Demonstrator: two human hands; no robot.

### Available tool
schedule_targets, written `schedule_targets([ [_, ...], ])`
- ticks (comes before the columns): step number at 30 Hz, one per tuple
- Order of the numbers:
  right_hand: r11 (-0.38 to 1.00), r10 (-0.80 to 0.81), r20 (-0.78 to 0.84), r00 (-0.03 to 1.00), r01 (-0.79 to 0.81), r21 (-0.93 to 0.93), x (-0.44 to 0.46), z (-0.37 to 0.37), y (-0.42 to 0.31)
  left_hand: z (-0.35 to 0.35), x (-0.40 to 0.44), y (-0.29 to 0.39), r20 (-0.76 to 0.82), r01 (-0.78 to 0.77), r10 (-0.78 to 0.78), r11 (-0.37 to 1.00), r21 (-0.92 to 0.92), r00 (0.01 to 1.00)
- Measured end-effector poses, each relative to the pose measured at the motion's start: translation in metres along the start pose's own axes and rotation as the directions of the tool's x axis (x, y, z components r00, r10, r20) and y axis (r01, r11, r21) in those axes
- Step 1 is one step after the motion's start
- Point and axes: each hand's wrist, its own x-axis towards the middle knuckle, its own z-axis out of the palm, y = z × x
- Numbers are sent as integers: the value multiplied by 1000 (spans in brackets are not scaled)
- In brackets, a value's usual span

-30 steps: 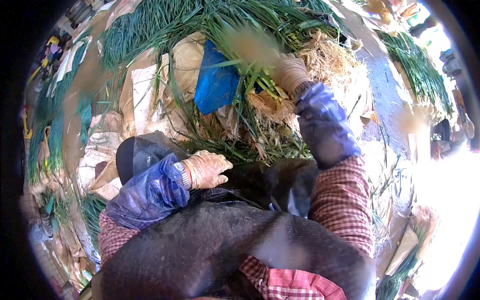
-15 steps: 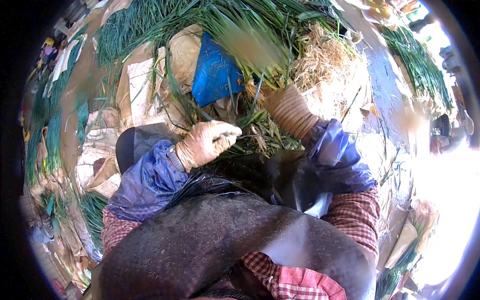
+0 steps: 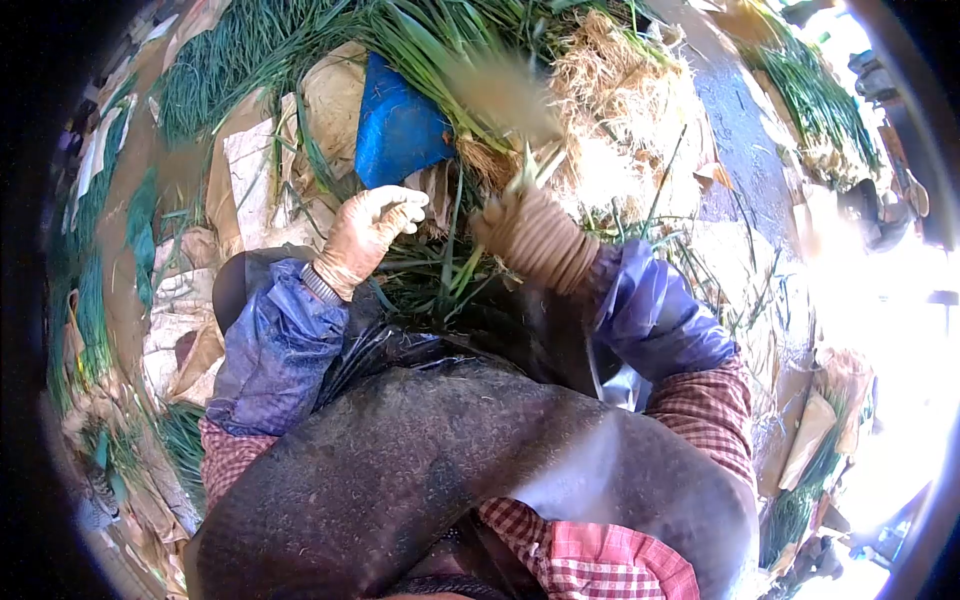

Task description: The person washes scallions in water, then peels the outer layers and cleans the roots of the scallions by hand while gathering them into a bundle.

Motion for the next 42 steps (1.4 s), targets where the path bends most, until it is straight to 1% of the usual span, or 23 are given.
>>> schedule_targets([
  [2,987,101,-379,920,-142,-81,6,6,21,-3,-1,0,11,-1,1,1000,-20,1000],
  [4,930,316,-267,910,-353,-103,6,35,48,-8,-5,-7,5,-52,52,991,125,999],
  [6,833,519,83,851,-481,-274,2,82,76,-16,-9,-25,-8,-14,16,980,197,1000],
  [9,840,541,77,837,-542,-16,9,55,91,-25,-17,-36,-37,67,-58,944,323,998],
  [11,877,367,372,852,-450,166,13,44,108,-28,-27,-15,-31,71,-65,948,311,997],
  [12,881,360,364,859,-441,169,9,44,113,-29,-33,-1,-13,52,-50,963,266,999],
  [13,797,452,298,841,-531,287,3,41,116,-35,-35,-18,-47,107,-97,946,307,994],
  [14,796,476,220,852,-523,304,-3,37,118,-41,-37,-34,-81,163,-144,925,344,986],
  [16,794,499,135,856,-514,323,-16,17,119,-34,-48,10,-85,140,-137,990,20,987],
  [18,735,560,13,828,-504,453,-38,1,122,-57,-40,-67,-32,-50,77,859,510,997],
  [19,753,559,-108,822,-449,482,-55,-1,126,-53,-40,-48,-22,-30,48,864,503,999],
  [21,647,680,-181,710,-466,603,-84,-14,126,-40,-45,3,-65,142,-141,990,14,988],
  [22,573,751,-201,629,-469,672,-99,-21,122,-37,-42,-9,-90,54,-59,997,-56,994],
  [24,497,828,-219,516,-496,712,-128,-33,109,-37,-39,-15,-94,59,-59,998,-9,994],
  [26,570,811,-331,483,-524,633,-162,-20,101,-36,-37,-11,-87,96,-92,994,43,992],
  [30,207,968,-86,236,-557,804,-212,-9,62,-34,-33,-10,-33,54,-51,996,78,998],
  [31,199,970,-79,230,-566,800,-215,-6,59,-33,-32,-10,-20,45,-44,995,85,999],
  [33,6,999,-15,-33,-252,968,-219,-1,48,-31,-29,-18,13,72,-73,996,45,997],
  [34,-24,997,3,-72,-297,955,-207,-16,48,-31,-26,-17,36,119,-121,992,40,992],
  [36,-31,992,23,-128,-62,998,-195,-14,54,-27,-18,-9,72,120,-120,993,7,990],
  [38,-34,999,37,-23,126,991,-164,-33,51,-22,-12,-8,75,113,-110,993,-41,991],
  [40,-27,999,24,44,68,997,-108,-68,32,-17,-6,-6,64,85,-80,994,-66,995],
  [42,-113,951,48,304,198,974,-70,-77,11,-10,-1,0,73,70,-63,993,-98,995],
])
